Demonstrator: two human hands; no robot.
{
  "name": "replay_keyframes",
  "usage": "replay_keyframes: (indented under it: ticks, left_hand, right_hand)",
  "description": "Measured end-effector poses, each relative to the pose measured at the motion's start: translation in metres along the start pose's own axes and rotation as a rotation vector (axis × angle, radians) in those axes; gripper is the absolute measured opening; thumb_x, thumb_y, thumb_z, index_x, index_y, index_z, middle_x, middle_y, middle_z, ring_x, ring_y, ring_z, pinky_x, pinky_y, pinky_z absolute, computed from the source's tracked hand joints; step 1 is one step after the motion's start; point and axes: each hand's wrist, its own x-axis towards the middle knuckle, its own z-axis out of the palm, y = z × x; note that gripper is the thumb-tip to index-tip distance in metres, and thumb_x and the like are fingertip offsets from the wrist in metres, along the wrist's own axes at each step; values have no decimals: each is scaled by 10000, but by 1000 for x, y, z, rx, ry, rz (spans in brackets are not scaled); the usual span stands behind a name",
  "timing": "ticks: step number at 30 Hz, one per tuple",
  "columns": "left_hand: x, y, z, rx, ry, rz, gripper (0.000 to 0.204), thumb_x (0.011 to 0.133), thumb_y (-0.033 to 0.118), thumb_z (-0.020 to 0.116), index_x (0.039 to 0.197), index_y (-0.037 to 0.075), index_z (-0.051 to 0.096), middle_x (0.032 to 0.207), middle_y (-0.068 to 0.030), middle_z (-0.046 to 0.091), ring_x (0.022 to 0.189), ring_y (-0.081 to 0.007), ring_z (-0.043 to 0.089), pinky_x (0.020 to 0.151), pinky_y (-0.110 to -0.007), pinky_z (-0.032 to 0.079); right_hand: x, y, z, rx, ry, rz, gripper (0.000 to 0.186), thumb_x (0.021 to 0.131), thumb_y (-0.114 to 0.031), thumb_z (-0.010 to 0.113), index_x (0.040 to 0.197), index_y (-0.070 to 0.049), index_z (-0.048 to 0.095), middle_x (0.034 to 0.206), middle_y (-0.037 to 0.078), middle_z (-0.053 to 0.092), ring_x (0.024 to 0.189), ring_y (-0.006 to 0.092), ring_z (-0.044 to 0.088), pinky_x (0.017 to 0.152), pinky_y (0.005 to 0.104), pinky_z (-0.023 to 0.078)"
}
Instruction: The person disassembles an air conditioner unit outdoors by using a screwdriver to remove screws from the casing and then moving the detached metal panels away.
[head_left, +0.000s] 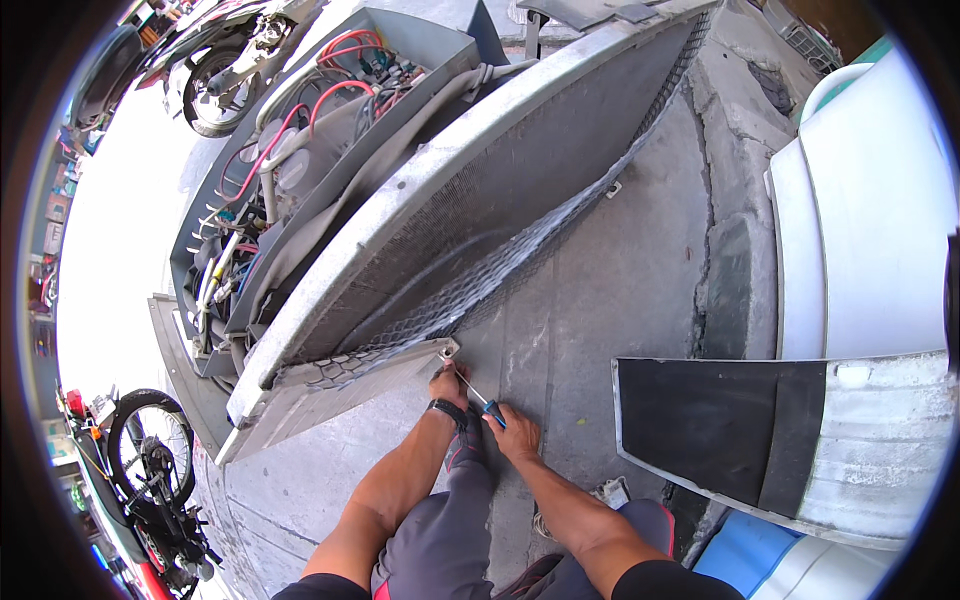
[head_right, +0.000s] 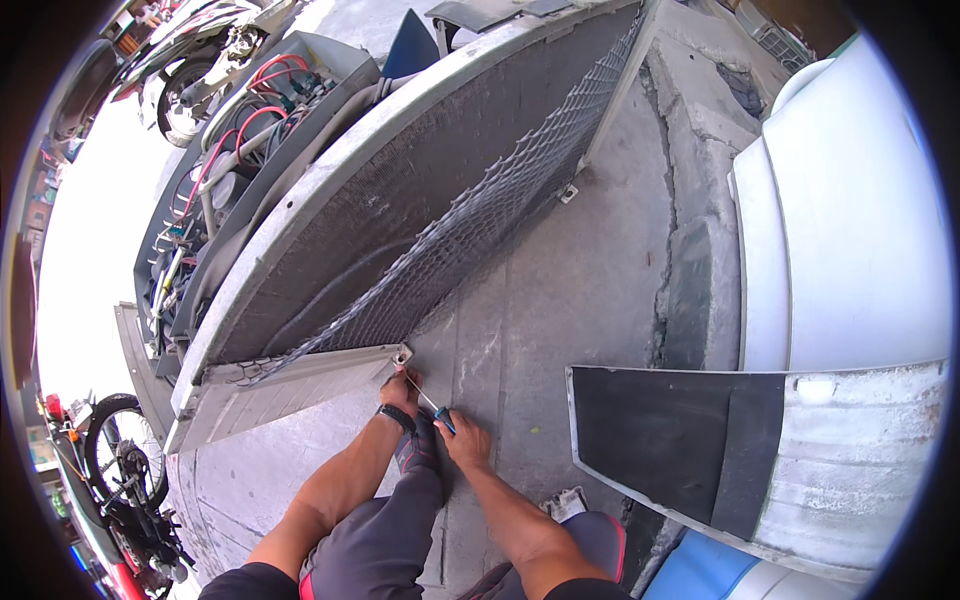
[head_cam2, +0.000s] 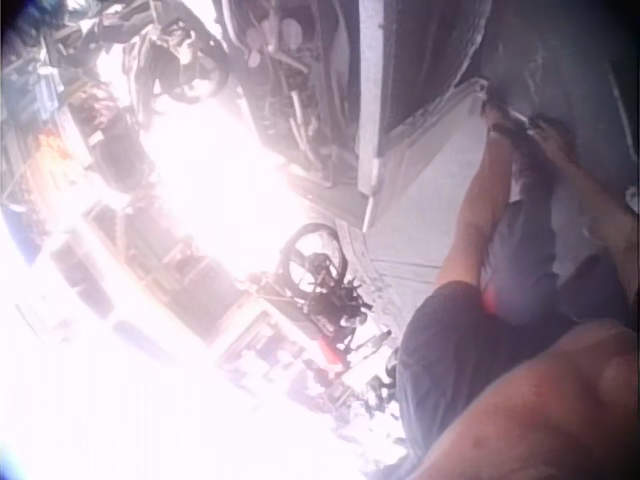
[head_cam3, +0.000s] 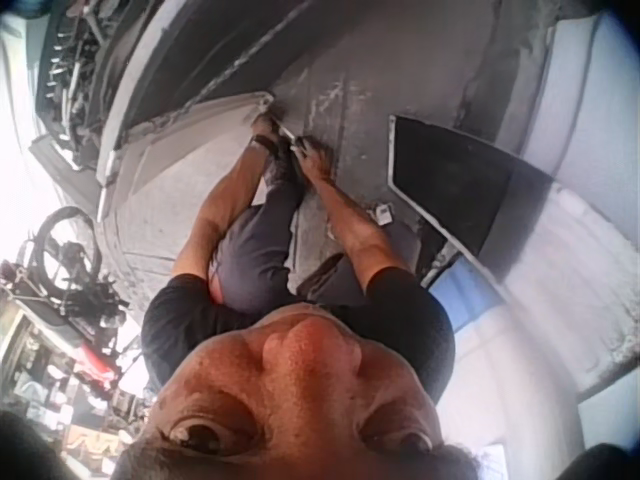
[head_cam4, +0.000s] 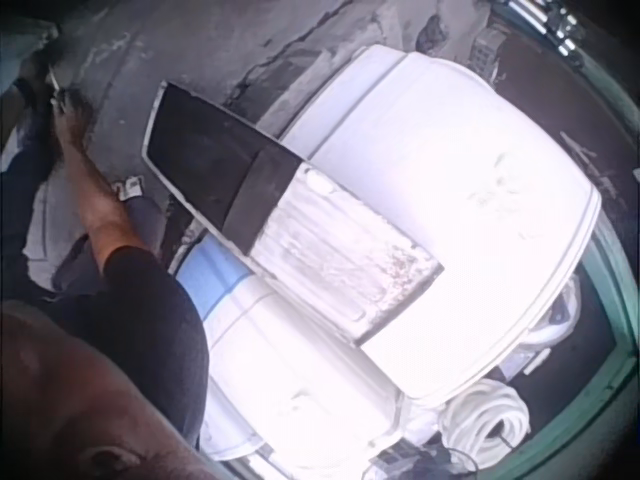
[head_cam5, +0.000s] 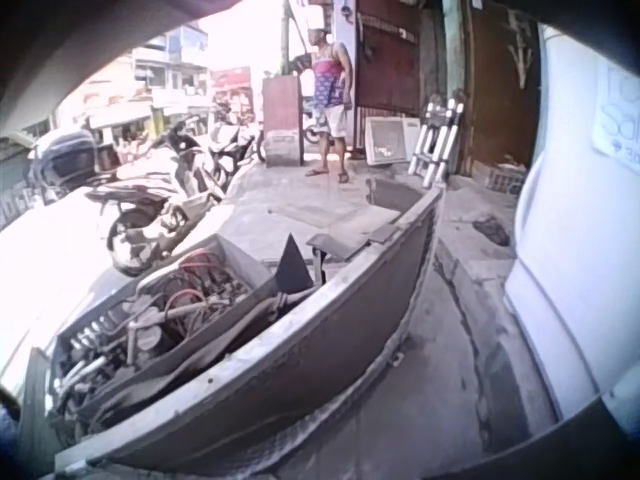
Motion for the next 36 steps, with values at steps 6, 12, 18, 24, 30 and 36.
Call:
replay_keyframes:
  ticks: [6,12,18,24,30,36]
  left_hand:
    - [-11,6,19,13,142,-4,130,962,156,589,1004,39,550,865,-65,597,732,-195,598,651,-359,559]
    - [-10,7,10,69,59,-10,139,992,207,539,980,74,574,833,-44,578,739,-182,576,730,-367,551]
    - [-8,3,11,-59,15,-36,201,1016,272,484,949,103,570,809,-27,565,711,-176,538,661,-351,485]
    - [-1,-3,14,-128,6,-50,213,1025,269,456,909,118,552,766,-12,542,659,-163,510,597,-327,442]
    - [-2,-2,11,-135,27,-19,235,1025,292,455,934,105,566,769,-26,579,648,-171,542,593,-323,468]
    - [-12,-4,23,-75,95,40,145,988,202,547,946,64,562,786,-45,580,643,-170,545,580,-304,468]
  right_hand:
    - [15,27,-14,1182,-670,628,503,924,-564,535,1044,-83,624,713,24,603,538,138,549,438,273,397]
    - [9,13,3,832,-559,475,473,922,-551,559,911,-83,621,640,-2,547,460,93,467,394,243,327]
    - [0,5,10,128,46,2,454,913,-520,592,953,-70,632,724,26,613,545,112,560,431,246,386]
    - [22,31,-14,736,-290,312,435,906,-489,614,1013,-67,634,786,75,649,606,192,625,482,304,444]
    - [-2,7,0,-72,56,-92,428,877,-437,654,1120,-87,621,864,147,667,755,371,658,609,455,498]
    - [4,20,2,582,-256,216,363,911,-404,632,1086,-86,627,803,65,636,633,234,605,482,327,437]
